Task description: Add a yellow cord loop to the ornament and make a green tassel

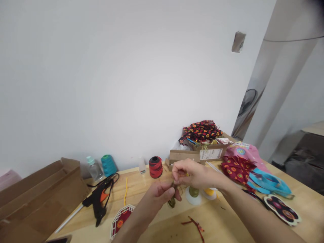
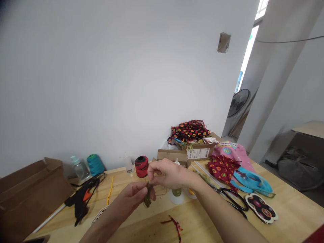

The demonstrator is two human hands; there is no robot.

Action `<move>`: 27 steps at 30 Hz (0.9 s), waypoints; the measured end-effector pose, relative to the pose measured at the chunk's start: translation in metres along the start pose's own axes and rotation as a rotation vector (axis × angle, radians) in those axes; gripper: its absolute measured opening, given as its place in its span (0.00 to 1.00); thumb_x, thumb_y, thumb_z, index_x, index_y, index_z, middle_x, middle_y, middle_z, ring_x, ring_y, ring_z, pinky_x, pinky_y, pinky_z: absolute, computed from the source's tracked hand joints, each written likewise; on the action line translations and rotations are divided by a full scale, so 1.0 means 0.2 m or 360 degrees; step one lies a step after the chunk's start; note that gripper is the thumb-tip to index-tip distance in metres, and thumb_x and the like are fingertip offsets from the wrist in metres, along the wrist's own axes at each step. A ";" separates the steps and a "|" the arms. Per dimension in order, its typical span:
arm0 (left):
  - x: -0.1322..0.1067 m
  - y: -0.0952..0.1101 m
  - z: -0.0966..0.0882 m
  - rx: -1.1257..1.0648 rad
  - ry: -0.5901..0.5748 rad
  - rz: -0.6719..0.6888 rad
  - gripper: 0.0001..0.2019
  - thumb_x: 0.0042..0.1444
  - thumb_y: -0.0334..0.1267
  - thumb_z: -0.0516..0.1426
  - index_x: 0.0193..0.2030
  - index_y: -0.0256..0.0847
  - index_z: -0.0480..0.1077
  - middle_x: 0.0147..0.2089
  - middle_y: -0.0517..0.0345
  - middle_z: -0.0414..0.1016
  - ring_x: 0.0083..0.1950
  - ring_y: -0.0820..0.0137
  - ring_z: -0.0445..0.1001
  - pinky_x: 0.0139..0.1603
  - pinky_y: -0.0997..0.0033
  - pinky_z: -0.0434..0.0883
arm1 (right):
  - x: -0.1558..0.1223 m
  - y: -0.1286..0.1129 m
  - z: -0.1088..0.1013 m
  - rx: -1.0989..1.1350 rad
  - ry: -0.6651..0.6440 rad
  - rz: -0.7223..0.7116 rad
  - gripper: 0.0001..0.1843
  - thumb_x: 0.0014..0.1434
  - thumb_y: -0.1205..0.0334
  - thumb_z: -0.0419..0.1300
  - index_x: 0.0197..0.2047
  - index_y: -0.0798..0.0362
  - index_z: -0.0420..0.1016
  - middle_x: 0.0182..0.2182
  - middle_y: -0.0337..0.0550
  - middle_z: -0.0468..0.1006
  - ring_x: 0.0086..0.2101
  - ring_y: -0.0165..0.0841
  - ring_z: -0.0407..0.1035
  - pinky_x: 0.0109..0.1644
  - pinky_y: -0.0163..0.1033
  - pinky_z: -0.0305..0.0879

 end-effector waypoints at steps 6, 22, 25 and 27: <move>-0.01 -0.05 0.01 -0.0218 0.0073 -0.0098 0.16 0.52 0.45 0.51 0.24 0.34 0.69 0.24 0.57 0.65 0.26 0.75 0.59 0.29 0.75 0.55 | 0.01 0.07 0.05 0.0190 -0.0075 0.0028 0.04 0.47 0.71 0.54 0.25 0.54 0.61 0.19 0.30 0.56 0.21 0.22 0.52 0.23 0.26 0.50; -0.03 -0.11 0.01 -0.0320 0.0118 -0.0227 0.13 0.49 0.43 0.54 0.30 0.34 0.72 0.20 0.61 0.63 0.25 0.76 0.61 0.28 0.76 0.54 | 0.02 0.05 0.05 0.0179 -0.0065 -0.0018 0.04 0.49 0.66 0.57 0.28 0.54 0.64 0.21 0.31 0.58 0.23 0.23 0.53 0.25 0.27 0.52; -0.03 -0.11 0.00 -0.0366 0.0182 -0.0202 0.12 0.48 0.43 0.55 0.27 0.34 0.72 0.19 0.62 0.62 0.25 0.76 0.62 0.28 0.76 0.54 | 0.00 0.05 -0.02 0.0124 0.0172 -0.0021 0.03 0.51 0.64 0.55 0.30 0.55 0.66 0.25 0.35 0.63 0.26 0.25 0.56 0.30 0.30 0.55; -0.02 -0.10 0.00 -0.0380 0.0211 -0.0177 0.12 0.47 0.43 0.56 0.24 0.34 0.71 0.19 0.62 0.62 0.24 0.76 0.61 0.29 0.76 0.54 | -0.05 0.06 -0.08 0.0158 0.0368 -0.0011 0.03 0.53 0.65 0.54 0.32 0.55 0.65 0.28 0.37 0.65 0.28 0.27 0.58 0.33 0.32 0.57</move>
Point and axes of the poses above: each hand's wrist, its own x-axis towards the middle knuckle, its own z-axis out of the palm, y = z × x, the point moved 9 cm from there along x, towards the middle knuckle
